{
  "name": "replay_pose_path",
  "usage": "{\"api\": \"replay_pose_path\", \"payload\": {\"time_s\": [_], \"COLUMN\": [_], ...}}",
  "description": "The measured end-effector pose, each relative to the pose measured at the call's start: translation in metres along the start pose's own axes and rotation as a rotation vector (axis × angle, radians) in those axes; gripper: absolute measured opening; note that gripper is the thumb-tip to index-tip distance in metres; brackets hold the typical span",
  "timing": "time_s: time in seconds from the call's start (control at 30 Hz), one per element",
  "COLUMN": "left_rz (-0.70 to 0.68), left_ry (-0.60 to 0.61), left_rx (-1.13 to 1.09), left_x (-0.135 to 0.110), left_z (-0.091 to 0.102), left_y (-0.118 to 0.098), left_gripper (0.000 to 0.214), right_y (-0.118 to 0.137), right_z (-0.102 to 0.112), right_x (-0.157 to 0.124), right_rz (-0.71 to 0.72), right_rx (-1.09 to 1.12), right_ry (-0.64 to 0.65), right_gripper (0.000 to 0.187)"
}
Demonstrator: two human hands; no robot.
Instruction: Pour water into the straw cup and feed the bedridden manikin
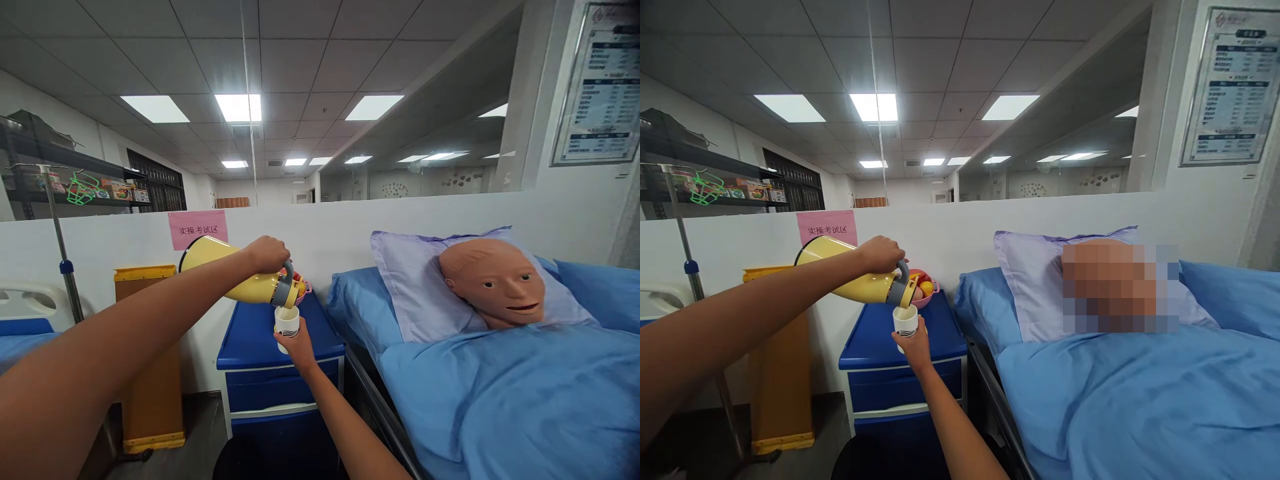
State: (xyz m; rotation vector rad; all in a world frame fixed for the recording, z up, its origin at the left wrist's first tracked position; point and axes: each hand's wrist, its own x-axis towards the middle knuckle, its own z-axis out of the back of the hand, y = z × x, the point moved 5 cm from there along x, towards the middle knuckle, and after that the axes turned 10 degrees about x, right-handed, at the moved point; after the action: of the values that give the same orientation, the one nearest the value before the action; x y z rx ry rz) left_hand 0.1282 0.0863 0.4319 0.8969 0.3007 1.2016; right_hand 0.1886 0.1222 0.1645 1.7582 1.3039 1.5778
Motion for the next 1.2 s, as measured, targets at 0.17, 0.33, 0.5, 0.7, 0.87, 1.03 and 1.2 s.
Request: {"api": "replay_pose_path", "payload": {"time_s": [0.17,0.33,0.5,0.7,0.87,1.03,1.2], "left_rz": [-0.041,-0.071,-0.084,-0.112,-0.127,-0.135,-0.118], "left_ry": [-0.021,-0.032,-0.050,-0.053,-0.051,-0.042,-0.062], "left_rx": [0.062,0.102,0.127,0.133,0.125,0.096,0.046], "left_x": [0.002,0.004,0.007,0.010,0.013,0.015,0.015], "left_z": [0.006,0.010,0.015,0.017,0.018,0.016,0.014], "left_y": [-0.002,-0.005,-0.008,-0.014,-0.021,-0.029,-0.032], "left_gripper": [0.041,0.040,0.039,0.039,0.038,0.033,0.031], "right_y": [0.000,-0.001,-0.001,0.003,0.005,0.005,-0.004], "right_z": [-0.004,-0.006,-0.007,-0.006,-0.005,-0.004,-0.001], "right_x": [-0.001,-0.001,-0.001,0.000,0.000,-0.002,-0.002], "right_rz": [-0.044,-0.066,-0.074,-0.074,-0.089,-0.098,-0.104], "right_rx": [0.024,0.027,0.035,0.049,0.067,0.078,0.080], "right_ry": [0.048,0.045,0.052,0.049,0.070,0.077,0.069], "right_gripper": [0.052,0.051,0.052,0.052,0.050,0.051,0.052]}}
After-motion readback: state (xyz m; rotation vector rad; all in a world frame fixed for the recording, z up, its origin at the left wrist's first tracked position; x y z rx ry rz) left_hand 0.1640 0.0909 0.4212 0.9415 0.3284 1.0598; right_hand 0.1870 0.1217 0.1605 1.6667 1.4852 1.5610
